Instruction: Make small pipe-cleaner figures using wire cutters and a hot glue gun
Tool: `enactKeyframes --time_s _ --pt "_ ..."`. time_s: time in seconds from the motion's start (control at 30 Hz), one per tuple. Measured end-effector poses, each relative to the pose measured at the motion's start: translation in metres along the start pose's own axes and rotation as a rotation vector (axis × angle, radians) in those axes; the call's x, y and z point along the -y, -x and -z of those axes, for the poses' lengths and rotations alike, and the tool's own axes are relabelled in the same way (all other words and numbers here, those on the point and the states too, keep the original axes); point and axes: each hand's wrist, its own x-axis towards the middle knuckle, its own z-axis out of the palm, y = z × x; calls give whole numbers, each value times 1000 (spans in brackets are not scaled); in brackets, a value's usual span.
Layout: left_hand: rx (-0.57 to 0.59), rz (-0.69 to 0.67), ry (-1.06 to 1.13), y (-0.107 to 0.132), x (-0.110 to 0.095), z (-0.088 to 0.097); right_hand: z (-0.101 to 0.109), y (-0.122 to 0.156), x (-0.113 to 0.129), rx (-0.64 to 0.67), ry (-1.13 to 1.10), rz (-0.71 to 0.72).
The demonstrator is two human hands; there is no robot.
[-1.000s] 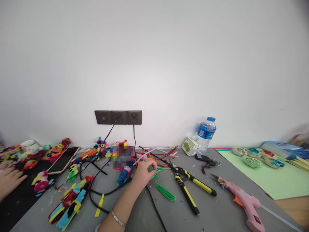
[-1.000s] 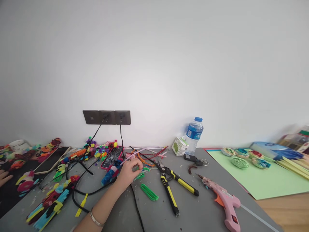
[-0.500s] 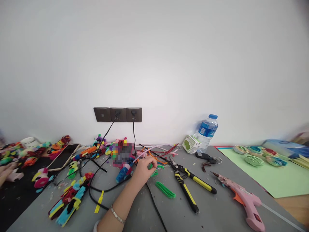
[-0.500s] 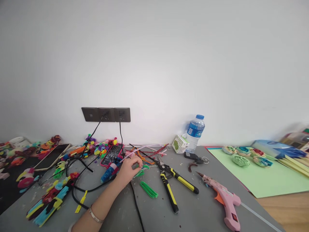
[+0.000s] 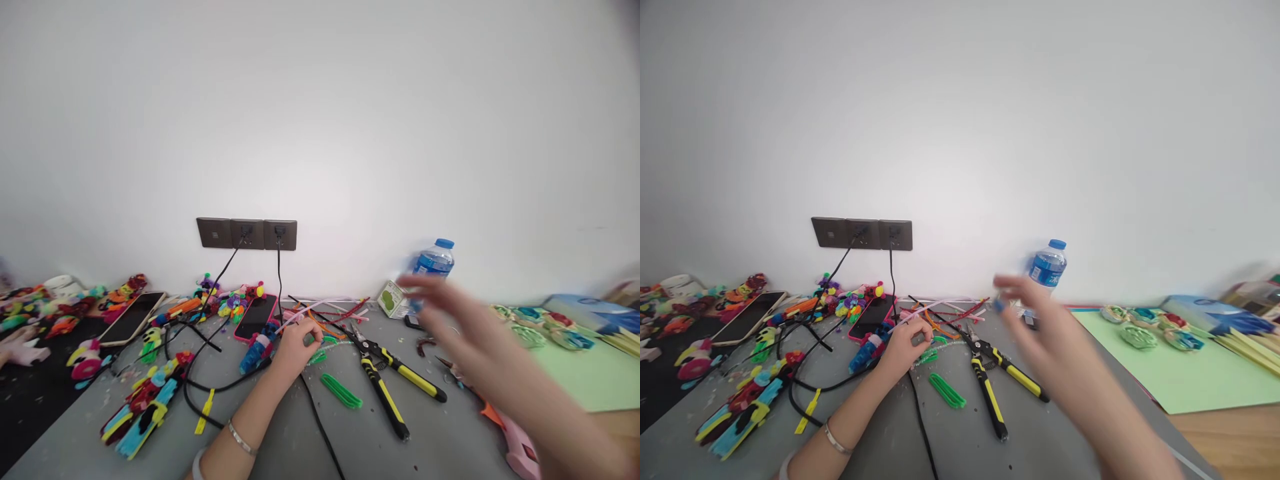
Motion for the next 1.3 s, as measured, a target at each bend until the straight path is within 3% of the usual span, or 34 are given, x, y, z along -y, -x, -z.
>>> enactKeyframes --time_s 0.07,0.13,0.2,0.3,0.47,0.67,0.8,0.9,1.03,1.1,1.3 --pt "-11 3 -7 0 1 0 -30 8 -5 273 250 -76" --pt "-21 5 -18 0 1 0 -61 21 -19 433 551 -239" --pt "-35 5 -29 0 2 0 -83 34 -36 411 712 -260" --pt "-48 16 -19 0 2 1 -93 43 -55 334 756 -200" --pt "-53 25 8 0 2 1 -84 40 -66 265 693 -146" --pt "-61 60 50 0 5 -1 -63 36 -63 214 588 -246" --pt "-65 92 110 0 10 -3 -37 28 -54 207 322 -216" --pt "-90 113 148 -1 13 -4 -28 19 -46 131 47 -195" --pt "-126 153 224 -2 13 -3 -42 4 -38 24 -350 -96" --pt "-144 177 267 -3 14 -2 -56 -4 -38 25 -431 -75" --pt "-194 232 390 -5 17 -1 -87 -20 -49 61 -205 -71"
